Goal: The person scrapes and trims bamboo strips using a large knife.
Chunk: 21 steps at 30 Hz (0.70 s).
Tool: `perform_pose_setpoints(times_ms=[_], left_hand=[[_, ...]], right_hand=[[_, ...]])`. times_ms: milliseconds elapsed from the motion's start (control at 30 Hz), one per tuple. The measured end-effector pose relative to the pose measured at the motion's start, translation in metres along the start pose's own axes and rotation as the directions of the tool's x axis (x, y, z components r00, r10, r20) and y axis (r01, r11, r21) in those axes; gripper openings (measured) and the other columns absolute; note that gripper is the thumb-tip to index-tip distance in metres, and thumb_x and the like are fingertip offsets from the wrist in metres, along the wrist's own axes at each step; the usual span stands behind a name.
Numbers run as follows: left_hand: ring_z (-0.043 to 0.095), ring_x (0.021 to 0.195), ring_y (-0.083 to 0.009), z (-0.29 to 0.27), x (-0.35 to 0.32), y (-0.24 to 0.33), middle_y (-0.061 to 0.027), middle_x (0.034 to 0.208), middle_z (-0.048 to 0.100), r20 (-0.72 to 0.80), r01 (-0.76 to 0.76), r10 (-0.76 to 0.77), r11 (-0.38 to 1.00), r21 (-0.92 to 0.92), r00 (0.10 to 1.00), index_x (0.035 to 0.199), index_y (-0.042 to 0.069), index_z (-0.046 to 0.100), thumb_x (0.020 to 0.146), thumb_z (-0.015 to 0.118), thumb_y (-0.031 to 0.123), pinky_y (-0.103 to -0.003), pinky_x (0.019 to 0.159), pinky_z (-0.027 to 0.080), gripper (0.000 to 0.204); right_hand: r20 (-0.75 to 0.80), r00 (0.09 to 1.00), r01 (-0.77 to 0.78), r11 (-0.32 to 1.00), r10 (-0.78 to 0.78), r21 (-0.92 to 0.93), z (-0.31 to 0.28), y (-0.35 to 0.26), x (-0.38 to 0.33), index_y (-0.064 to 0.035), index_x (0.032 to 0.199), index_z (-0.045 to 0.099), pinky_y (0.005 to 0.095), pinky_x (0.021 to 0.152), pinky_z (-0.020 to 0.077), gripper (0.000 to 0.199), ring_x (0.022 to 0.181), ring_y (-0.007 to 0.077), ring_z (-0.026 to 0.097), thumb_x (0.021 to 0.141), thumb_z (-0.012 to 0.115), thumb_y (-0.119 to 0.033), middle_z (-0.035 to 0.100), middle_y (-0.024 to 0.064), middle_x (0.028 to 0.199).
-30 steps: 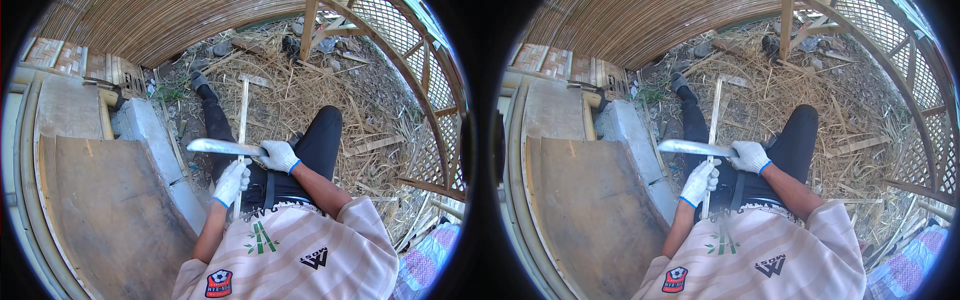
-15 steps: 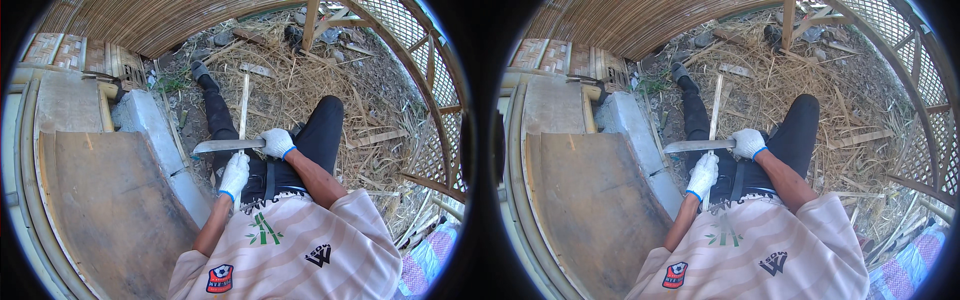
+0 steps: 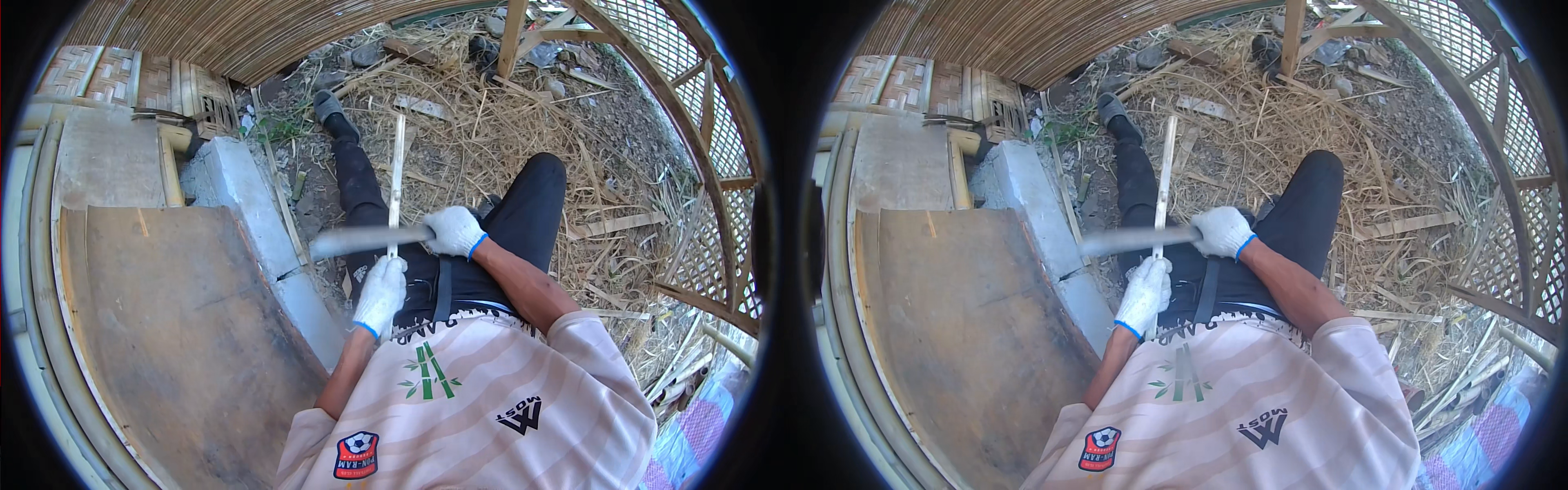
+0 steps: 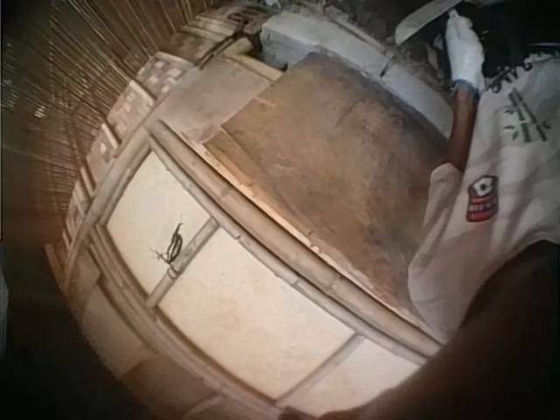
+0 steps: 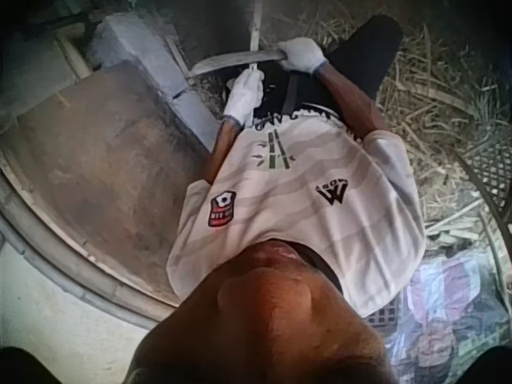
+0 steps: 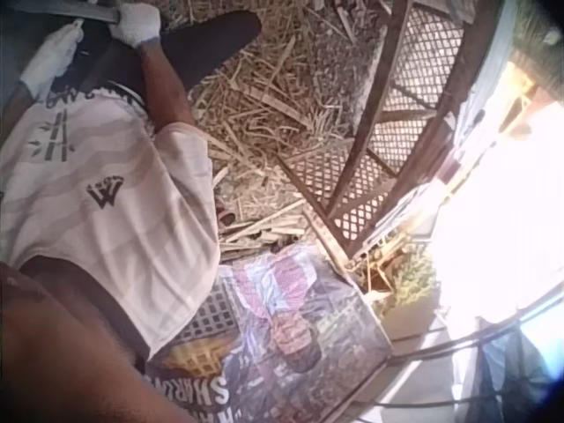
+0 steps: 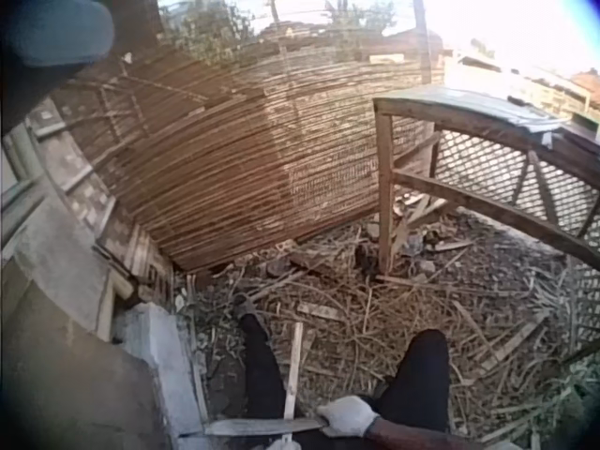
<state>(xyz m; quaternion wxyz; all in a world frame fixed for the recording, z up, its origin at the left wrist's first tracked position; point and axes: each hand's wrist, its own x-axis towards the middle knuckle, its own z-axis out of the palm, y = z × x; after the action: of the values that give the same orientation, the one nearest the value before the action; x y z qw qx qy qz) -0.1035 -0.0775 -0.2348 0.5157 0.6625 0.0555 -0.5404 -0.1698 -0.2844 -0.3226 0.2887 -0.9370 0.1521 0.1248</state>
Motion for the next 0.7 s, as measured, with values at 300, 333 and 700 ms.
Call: perform_pose_setpoints(times_ms=[300,333,700], left_hand=[[0.031,0.043,-0.0033,0.002,-0.019,0.001,0.0097,0.061,0.036,-0.024,0.036,-0.036,0.999,0.002,0.999,0.098,0.015,0.055,0.107,0.049,0.028,-0.023,0.038,0.024,0.017],[0.031,0.043,-0.0033,0.001,-0.018,-0.002,0.0097,0.061,0.036,-0.021,0.04,-0.04,0.999,0.003,0.999,0.098,0.015,0.055,0.107,0.049,0.028,-0.023,0.038,0.024,0.017],[0.035,0.044,-0.0035,0.0,-0.032,-0.008,0.009,0.06,0.038,-0.026,0.031,-0.027,0.989,0.145,0.999,0.095,0.013,0.055,0.107,0.047,0.029,-0.023,0.038,0.027,0.021]], right_hand=[[-0.116,0.956,-0.258,0.961,0.268,0.097,-0.01,0.015,0.007,-0.0117,0.092,0.076,0.0479,0.08,0.0575,0.027,0.086,0.0361,0.072,0.082,0.063,-0.033,0.074,0.0182,0.089],[-0.104,0.976,-0.182,0.979,0.191,0.095,-0.016,0.008,0.004,-0.0124,0.09,0.076,0.0482,0.079,0.0572,0.025,0.085,0.0365,0.072,0.081,0.065,-0.032,0.074,0.0185,0.089],[-0.092,0.969,-0.224,0.972,0.229,0.066,-0.016,0.026,0.018,-0.0115,0.1,0.077,0.0483,0.081,0.0572,0.03,0.088,0.037,0.072,0.082,0.064,-0.032,0.074,0.0182,0.093]])
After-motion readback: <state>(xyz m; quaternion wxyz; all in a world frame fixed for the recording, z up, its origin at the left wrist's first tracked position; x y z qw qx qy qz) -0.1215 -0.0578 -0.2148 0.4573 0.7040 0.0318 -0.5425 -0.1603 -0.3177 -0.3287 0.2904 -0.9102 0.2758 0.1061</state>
